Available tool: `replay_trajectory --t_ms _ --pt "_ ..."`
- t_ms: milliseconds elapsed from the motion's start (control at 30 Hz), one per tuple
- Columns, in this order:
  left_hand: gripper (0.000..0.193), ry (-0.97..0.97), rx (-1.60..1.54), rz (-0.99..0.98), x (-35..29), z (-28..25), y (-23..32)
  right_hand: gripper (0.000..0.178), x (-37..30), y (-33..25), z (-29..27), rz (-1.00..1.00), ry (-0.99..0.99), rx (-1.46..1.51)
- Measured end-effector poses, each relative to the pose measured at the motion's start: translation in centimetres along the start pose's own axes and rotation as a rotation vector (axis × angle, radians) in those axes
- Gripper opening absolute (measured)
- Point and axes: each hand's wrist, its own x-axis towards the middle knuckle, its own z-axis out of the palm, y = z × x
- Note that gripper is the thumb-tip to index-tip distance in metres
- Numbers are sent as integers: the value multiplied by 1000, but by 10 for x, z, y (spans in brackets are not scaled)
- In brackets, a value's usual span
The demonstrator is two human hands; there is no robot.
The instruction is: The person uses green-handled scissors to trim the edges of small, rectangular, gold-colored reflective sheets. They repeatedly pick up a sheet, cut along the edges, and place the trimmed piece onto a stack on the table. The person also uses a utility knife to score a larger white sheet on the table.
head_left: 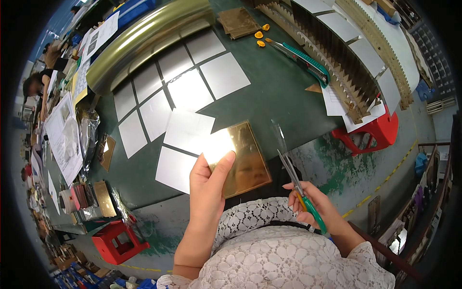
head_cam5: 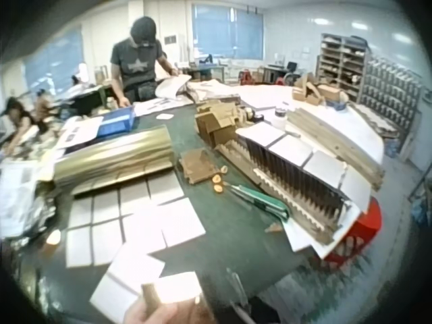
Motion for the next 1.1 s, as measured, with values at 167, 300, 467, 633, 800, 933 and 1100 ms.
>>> replay_trajectory --t_ms 167,300,467,633,800,933,1100 --pt "25 -16 14 40 -3 8 -2 70 2 5 1 -35 -12 -38" --pt "27 -16 10 56 -4 9 -5 67 3 4 3 -37 -5 -47" --pt "29 -16 18 69 -7 12 -4 67 4 2 4 -32 -7 -70" --pt "28 -19 48 83 -9 13 -7 67 5 1 5 -44 -7 -94" --pt "26 -31 82 94 -8 11 -10 67 4 -1 4 -26 10 -120" --pt "26 -25 82 93 -9 13 -9 67 4 1 3 -25 16 -116" --pt "25 -24 77 84 -10 14 -9 68 4 3 2 -34 11 -114"
